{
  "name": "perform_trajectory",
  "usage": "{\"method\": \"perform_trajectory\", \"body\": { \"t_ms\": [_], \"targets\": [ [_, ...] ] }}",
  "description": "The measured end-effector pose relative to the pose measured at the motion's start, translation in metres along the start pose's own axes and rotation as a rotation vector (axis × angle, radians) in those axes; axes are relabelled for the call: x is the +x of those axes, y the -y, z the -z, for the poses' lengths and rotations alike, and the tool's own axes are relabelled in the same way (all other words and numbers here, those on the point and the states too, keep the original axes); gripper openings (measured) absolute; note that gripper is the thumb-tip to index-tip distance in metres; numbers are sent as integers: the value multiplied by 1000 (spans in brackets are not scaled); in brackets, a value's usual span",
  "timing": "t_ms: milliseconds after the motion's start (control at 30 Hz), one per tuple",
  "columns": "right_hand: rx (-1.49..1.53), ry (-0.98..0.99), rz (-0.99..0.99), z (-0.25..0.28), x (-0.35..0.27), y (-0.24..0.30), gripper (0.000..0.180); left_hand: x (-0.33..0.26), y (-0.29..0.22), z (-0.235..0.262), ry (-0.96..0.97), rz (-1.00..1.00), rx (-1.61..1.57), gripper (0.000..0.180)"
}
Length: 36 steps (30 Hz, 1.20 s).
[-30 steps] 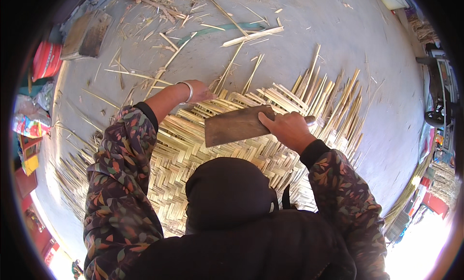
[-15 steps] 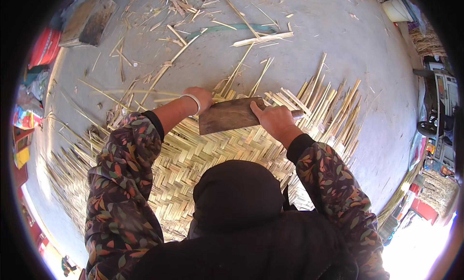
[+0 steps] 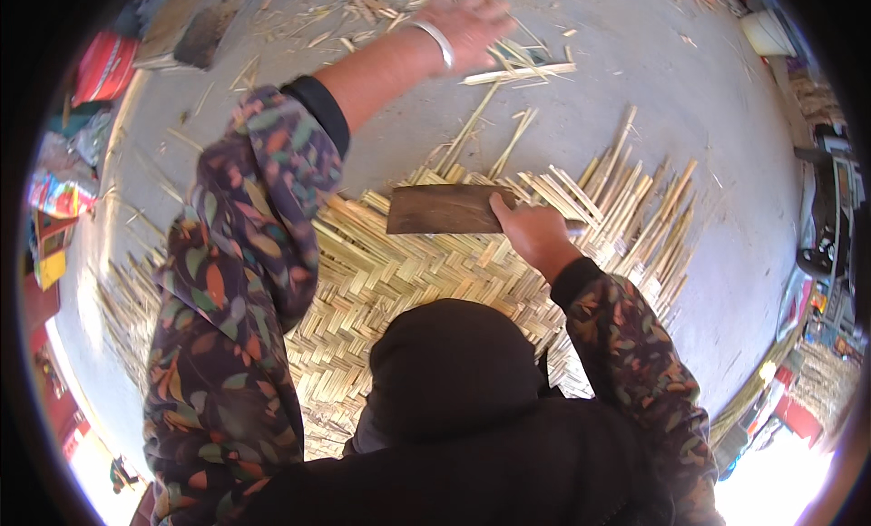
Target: The person sits on the floor and weaves a mat using dried palm leaves. They use a machete to trim and adjust the leaves, ensuring a tight weave.
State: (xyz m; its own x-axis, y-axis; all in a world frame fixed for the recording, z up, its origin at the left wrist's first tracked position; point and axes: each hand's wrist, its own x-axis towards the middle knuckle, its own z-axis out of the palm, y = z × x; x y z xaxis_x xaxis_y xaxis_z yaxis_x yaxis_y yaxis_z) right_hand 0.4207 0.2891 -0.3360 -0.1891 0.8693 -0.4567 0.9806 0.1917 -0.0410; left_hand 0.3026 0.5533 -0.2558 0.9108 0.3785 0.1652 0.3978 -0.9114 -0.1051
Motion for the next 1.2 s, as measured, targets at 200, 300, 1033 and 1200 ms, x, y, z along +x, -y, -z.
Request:
{"method": "perform_trajectory", "body": {
  "t_ms": [200,300,1033,1200],
  "targets": [
    [-7,-89,110,15,-48,15,38,-132,30,-65,615,180,-475,44],
    [6,-116,203,13,-51,26,37,-197,5,-78,956,269,-540,38],
    [-59,-121,241,36,54,103,35,-255,19,-72,939,193,-289,32],
    [-76,-12,177,25,64,106,45,-276,15,-103,865,270,-303,26]
  ]
}}
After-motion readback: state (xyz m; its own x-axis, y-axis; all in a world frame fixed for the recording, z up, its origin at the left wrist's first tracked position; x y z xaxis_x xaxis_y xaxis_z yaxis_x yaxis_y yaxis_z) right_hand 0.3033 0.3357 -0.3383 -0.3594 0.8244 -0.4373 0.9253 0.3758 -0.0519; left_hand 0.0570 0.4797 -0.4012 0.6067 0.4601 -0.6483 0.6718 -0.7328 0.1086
